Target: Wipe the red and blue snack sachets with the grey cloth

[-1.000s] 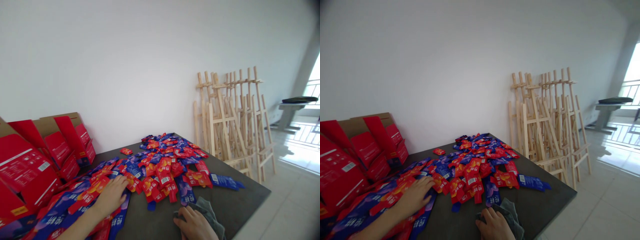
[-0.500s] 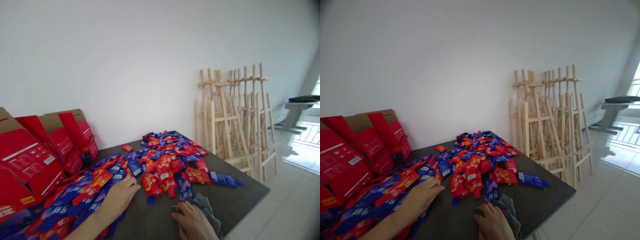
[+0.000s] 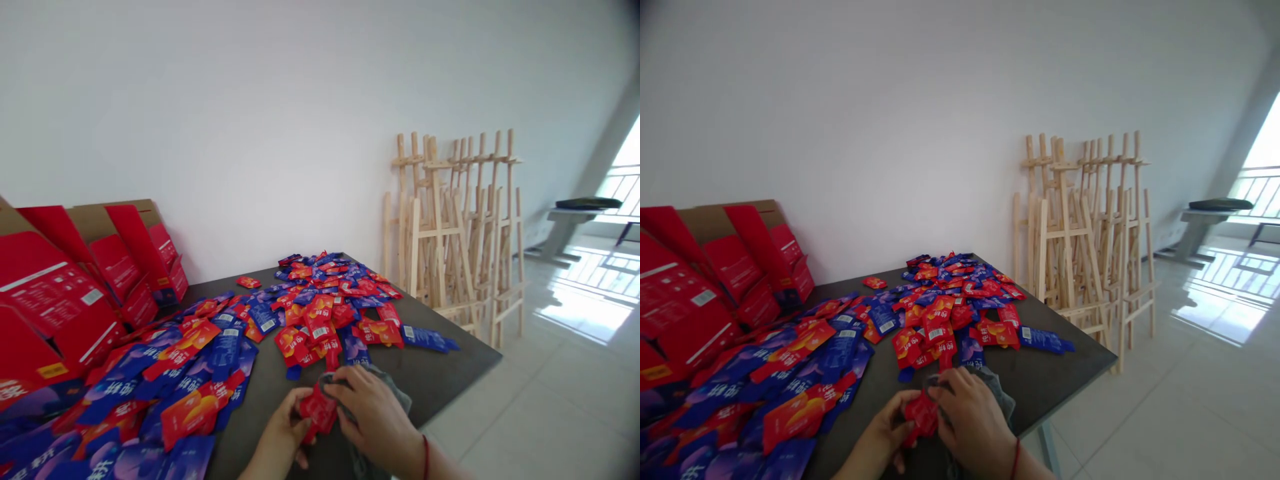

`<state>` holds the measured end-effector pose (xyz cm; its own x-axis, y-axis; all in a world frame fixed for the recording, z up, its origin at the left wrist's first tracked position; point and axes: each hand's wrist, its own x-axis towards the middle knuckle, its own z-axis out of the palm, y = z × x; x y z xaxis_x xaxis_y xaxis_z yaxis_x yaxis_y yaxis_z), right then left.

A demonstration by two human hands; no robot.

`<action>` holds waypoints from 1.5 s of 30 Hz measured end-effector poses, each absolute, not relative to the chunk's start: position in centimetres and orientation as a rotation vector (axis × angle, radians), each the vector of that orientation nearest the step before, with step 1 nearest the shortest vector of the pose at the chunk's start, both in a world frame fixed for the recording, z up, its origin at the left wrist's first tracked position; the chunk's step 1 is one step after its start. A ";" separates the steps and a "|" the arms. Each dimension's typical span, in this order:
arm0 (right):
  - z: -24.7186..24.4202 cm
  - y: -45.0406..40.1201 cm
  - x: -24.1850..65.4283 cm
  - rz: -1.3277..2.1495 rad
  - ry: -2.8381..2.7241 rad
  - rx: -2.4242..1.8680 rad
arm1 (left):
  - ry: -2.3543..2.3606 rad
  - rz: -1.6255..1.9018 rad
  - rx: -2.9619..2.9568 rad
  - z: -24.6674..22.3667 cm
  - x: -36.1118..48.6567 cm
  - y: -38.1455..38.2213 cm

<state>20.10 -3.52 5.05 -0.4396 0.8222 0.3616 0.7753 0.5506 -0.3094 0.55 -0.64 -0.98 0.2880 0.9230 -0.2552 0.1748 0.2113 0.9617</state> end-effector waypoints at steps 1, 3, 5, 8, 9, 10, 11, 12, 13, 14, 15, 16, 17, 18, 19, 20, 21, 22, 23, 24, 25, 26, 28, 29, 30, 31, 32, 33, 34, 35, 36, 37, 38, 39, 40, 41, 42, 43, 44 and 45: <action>4.7 -3.8 19.3 0.125 -2.388 -1.261 | 1.156 0.705 1.304 -0.8 0.6 -0.8; 3.7 -4.0 17.8 0.089 -2.510 -1.241 | 1.144 0.646 1.382 -0.4 0.5 -1.1; 2.6 -4.0 17.0 0.032 -2.559 -1.270 | 1.167 0.601 1.451 0.0 0.5 -1.4; 1.7 -3.7 17.4 -0.025 -2.540 -1.344 | 1.178 0.632 1.566 0.1 0.3 -1.5; 1.6 -3.6 17.9 -0.035 -2.530 -1.366 | 1.169 0.659 1.597 0.0 0.3 -1.5; 1.6 -3.5 18.4 -0.041 -2.523 -1.383 | 1.156 0.681 1.616 -0.1 0.2 -1.4; 1.6 -3.4 18.9 -0.041 -2.518 -1.396 | 1.141 0.693 1.620 -0.2 0.2 -1.3; 1.7 -3.2 19.5 -0.038 -2.514 -1.405 | 1.123 0.696 1.610 -0.4 0.2 -1.2; 1.7 -3.0 20.0 -0.033 -2.511 -1.415 | 1.100 0.690 1.588 -0.5 0.1 -1.1; 1.7 -2.9 20.4 -0.030 -2.502 -1.429 | 1.079 0.677 1.559 -0.5 0.1 -1.0; 1.7 -2.6 20.8 -0.029 -2.488 -1.449 | 1.066 0.656 1.530 -0.5 0.1 -0.9; 1.8 -2.4 21.2 -0.030 -2.468 -1.477 | 1.063 0.631 1.505 -0.4 0.1 -0.8; 1.9 -2.2 21.4 -0.031 -2.444 -1.512 | 1.067 0.605 1.490 -0.3 0.1 -0.7; 2.0 -2.1 21.6 -0.034 -2.415 -1.547 | 1.077 0.590 1.487 -0.2 0.1 -0.7; 2.1 -2.1 21.7 -0.037 -2.387 -1.571 | 1.082 0.588 1.499 -0.1 0.1 -0.6; 2.2 -2.2 21.7 -0.041 -2.366 -1.574 | 1.083 0.592 1.515 0.0 0.1 -0.6; 2.3 -2.3 21.5 -0.045 -2.363 -1.544 | 1.081 0.593 1.521 0.2 0.1 -0.5; 2.2 -2.6 21.1 -0.052 -2.383 -1.478 | 1.082 0.588 1.511 0.3 0.1 -0.5; 1.9 -2.9 20.7 -0.069 -2.426 -1.376 | 1.086 0.573 1.490 0.5 0.1 -0.5; 1.6 -3.3 20.1 -0.092 -2.481 -1.261 | 1.093 0.551 1.466 0.6 0.1 -0.4; 1.2 -3.6 19.6 -0.126 -2.539 -1.149 | 1.100 0.527 1.448 0.8 0.0 -0.3; 0.7 -3.8 19.2 -0.159 -2.587 -1.060 | 1.104 0.510 1.444 0.9 0.0 -0.2; 0.0 -4.0 18.8 -0.183 -2.627 -0.998 | 1.087 0.489 1.477 1.2 -0.2 -0.1; -0.2 -4.0 19.0 -0.160 -2.617 -1.022 | 1.072 0.479 1.495 1.4 -0.2 -0.1; -0.2 -3.9 19.3 -0.119 -2.596 -1.067 | 1.064 0.469 1.506 1.5 -0.2 -0.1; -0.2 -3.7 19.8 -0.070 -2.563 -1.124 | 1.060 0.459 1.511 1.7 -0.2 -0.1; 0.0 -3.4 20.4 -0.023 -2.525 -1.190 | 1.063 0.452 1.513 1.8 -0.2 -0.1; 0.3 -3.1 21.0 0.018 -2.484 -1.260 | 1.072 0.443 1.514 2.0 -0.2 -0.2; 0.6 -2.7 21.7 0.051 -2.444 -1.333 | 1.081 0.434 1.518 2.1 -0.1 -0.3; 1.0 -2.3 22.2 0.074 -2.406 -1.410 | 1.091 0.427 1.533 2.3 -0.1 -0.3; 1.3 -1.9 22.7 0.092 -2.374 -1.483 | 1.100 0.430 1.563 2.5 -0.1 -0.3; 1.7 -1.5 23.1 0.108 -2.345 -1.551 | 1.116 0.441 1.610 2.8 -0.1 -0.3; 2.2 -1.1 23.5 0.121 -2.320 -1.610 | 1.148 0.457 1.673 3.1 -0.1 -0.4; 2.7 -0.8 23.7 0.134 -2.293 -1.659 | 1.199 0.480 1.752 3.5 -0.2 -0.4; 3.2 -0.6 23.9 0.146 -2.266 -1.688 | 1.259 0.512 1.847 3.8 -0.3 -0.5; 3.9 -0.5 24.0 0.158 -2.237 -1.694 | 1.308 0.548 1.961 4.1 -0.6 -0.7; 4.5 -0.6 23.9 0.164 -2.206 -1.682 | 1.331 0.583 2.100 4.2 -0.8 -0.9; 5.0 -0.8 23.8 0.165 -2.177 -1.655 | 1.316 0.616 2.265 4.2 -1.2 -1.2; 5.5 -1.1 23.5 0.167 -2.161 -1.612 | 1.261 0.644 2.449 4.0 -1.5 -1.5; 5.8 -1.5 23.0 0.172 -2.166 -1.555 | 1.168 0.656 2.634 3.5 -1.8 -1.8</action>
